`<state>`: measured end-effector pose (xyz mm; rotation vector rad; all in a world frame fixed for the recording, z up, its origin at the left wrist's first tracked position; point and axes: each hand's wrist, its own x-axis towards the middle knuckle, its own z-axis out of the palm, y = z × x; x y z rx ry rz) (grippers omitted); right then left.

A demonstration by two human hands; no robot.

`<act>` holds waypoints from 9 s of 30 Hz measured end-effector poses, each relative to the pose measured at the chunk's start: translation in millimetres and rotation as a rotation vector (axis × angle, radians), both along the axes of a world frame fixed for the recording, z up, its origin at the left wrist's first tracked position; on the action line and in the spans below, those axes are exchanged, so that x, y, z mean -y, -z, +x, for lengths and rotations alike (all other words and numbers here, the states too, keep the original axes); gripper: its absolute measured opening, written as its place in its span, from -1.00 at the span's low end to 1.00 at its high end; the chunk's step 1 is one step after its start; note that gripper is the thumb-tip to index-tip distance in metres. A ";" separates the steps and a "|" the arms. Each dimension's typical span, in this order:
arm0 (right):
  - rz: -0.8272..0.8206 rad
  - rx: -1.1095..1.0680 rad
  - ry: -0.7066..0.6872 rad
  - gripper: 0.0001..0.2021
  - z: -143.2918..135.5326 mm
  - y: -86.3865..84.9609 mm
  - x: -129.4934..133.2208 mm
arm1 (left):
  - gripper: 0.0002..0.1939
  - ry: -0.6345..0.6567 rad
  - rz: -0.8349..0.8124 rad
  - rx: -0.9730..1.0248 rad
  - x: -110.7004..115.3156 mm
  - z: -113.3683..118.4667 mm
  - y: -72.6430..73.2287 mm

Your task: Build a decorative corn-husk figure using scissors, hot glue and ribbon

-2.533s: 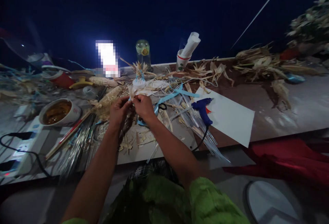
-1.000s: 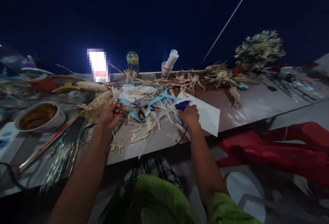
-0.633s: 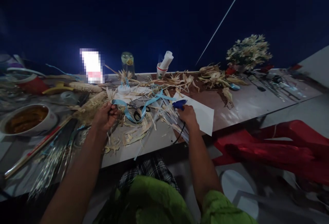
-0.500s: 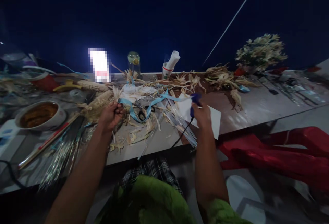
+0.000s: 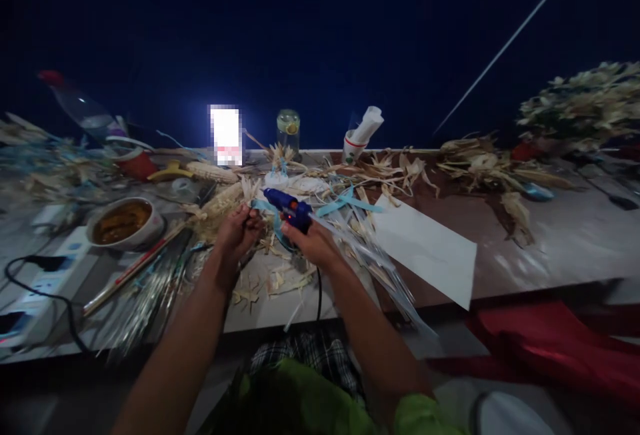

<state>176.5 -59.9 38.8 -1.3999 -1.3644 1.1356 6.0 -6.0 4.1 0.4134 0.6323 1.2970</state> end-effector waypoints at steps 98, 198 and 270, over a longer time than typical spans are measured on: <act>0.302 0.252 -0.106 -0.63 -13.3 14.8 -9.5 | -0.73 -0.057 0.053 -0.124 -4.2 -2.7 1.2; 0.380 0.381 0.158 -0.66 19.5 14.7 -11.0 | -0.75 -0.042 0.022 -0.062 -5.1 -5.5 0.1; -0.153 -0.450 -0.017 -0.75 -43.4 31.7 -61.2 | -0.62 -0.021 0.194 -0.632 -5.5 3.0 12.5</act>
